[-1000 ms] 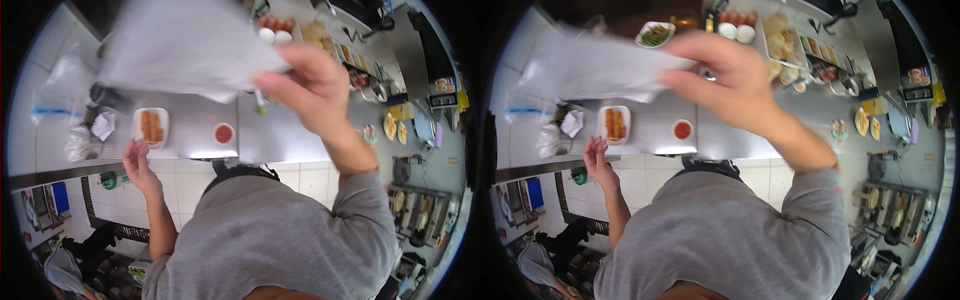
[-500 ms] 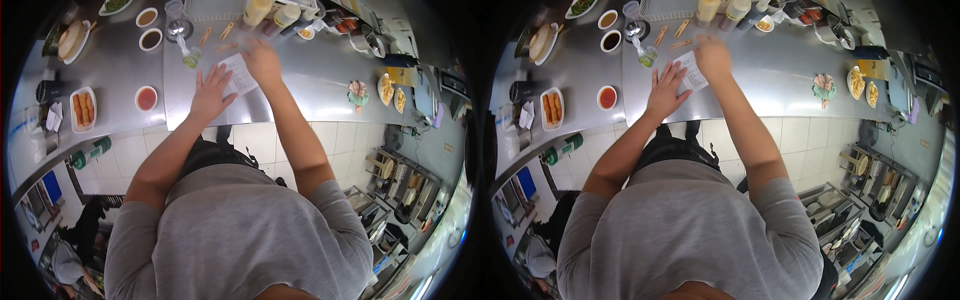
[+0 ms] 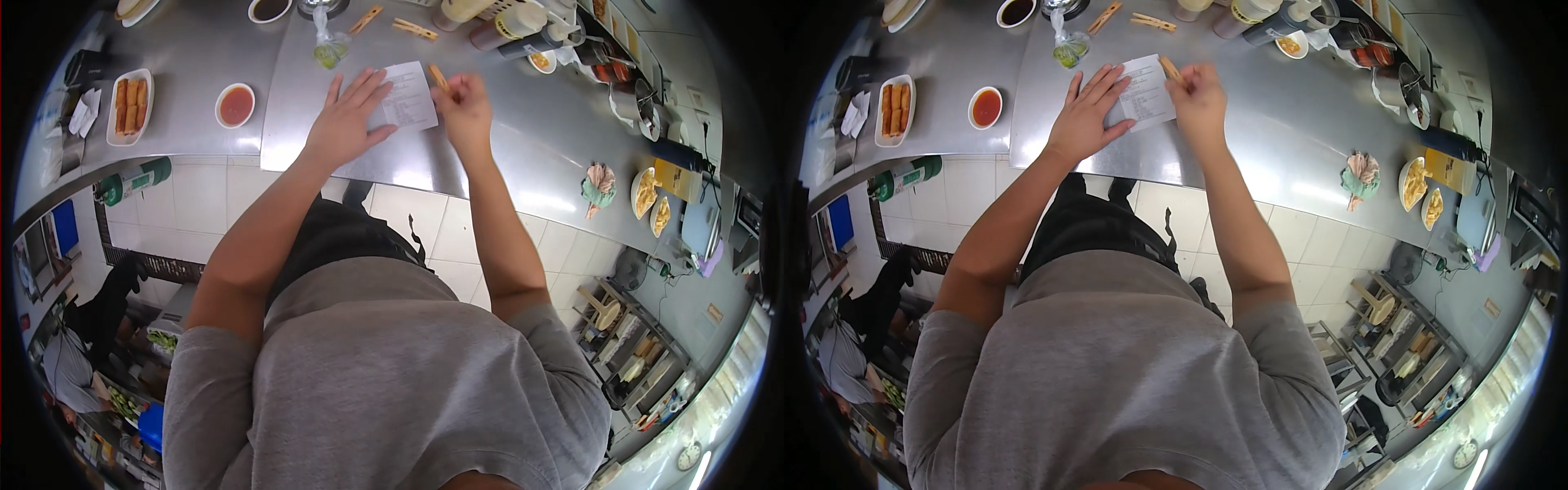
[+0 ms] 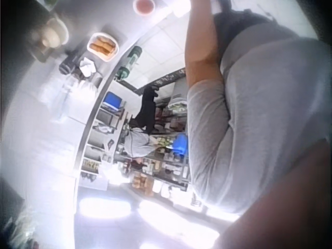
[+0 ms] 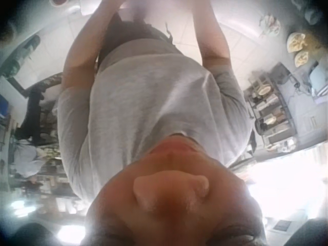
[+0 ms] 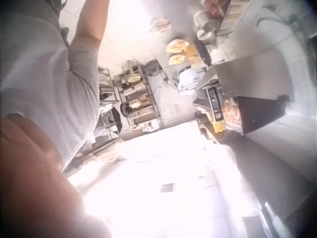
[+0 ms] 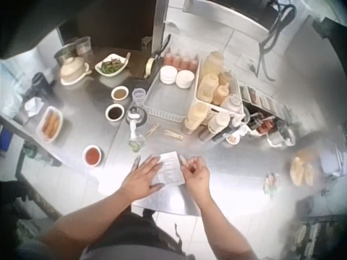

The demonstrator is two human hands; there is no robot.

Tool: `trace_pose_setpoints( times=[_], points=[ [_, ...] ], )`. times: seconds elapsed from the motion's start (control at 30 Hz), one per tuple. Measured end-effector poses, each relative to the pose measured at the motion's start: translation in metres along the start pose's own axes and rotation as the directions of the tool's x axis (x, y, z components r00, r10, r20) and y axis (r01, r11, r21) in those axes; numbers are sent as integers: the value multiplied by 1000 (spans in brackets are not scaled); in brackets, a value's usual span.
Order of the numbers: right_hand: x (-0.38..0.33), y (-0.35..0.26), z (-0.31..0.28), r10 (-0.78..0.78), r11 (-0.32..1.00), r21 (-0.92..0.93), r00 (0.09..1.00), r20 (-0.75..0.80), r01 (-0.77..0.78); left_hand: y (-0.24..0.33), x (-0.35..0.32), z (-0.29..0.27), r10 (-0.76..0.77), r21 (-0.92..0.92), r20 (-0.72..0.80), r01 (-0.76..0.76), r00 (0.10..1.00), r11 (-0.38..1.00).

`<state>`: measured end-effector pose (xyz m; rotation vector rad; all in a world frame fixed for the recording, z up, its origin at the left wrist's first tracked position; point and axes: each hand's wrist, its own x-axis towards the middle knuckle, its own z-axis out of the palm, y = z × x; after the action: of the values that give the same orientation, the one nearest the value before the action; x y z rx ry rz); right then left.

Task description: The person organizes and garnishes various food dishes on a prep counter, including tofu and green beans, before arranging them with spring rolls and soup to fulfill orders. They handle order tickets from a rail, placing them with the corresponding plates at the pass-through window.

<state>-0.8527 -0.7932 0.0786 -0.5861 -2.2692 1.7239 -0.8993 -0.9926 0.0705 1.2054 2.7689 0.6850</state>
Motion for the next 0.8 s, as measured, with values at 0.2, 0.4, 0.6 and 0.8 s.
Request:
trace_pose_setpoints(
  times=[0.2, 0.4, 0.6, 0.8],
  points=[
    [-64, 0, 16, 146, 987, -52, 986, -77, -150, 2, 1, -1, 12, 1, -15, -12, 1000, 1000],
    [-64, -2, 36, -15, 964, -264, 1000, 0, 14, -1, 2, -1, 27, 15, -16, -27, 1000, 1000],
    [-56, -1, 24, -93, 904, -425, 991, -94, 44, 0, 1, -1, 11, 13, -19, -11, 1000, 1000],
    [-62, 1, 34, -126, 930, -347, 992, -3, 117, 0, 2, 1, 12, 13, 9, -12, 1000, 1000]
  ],
)
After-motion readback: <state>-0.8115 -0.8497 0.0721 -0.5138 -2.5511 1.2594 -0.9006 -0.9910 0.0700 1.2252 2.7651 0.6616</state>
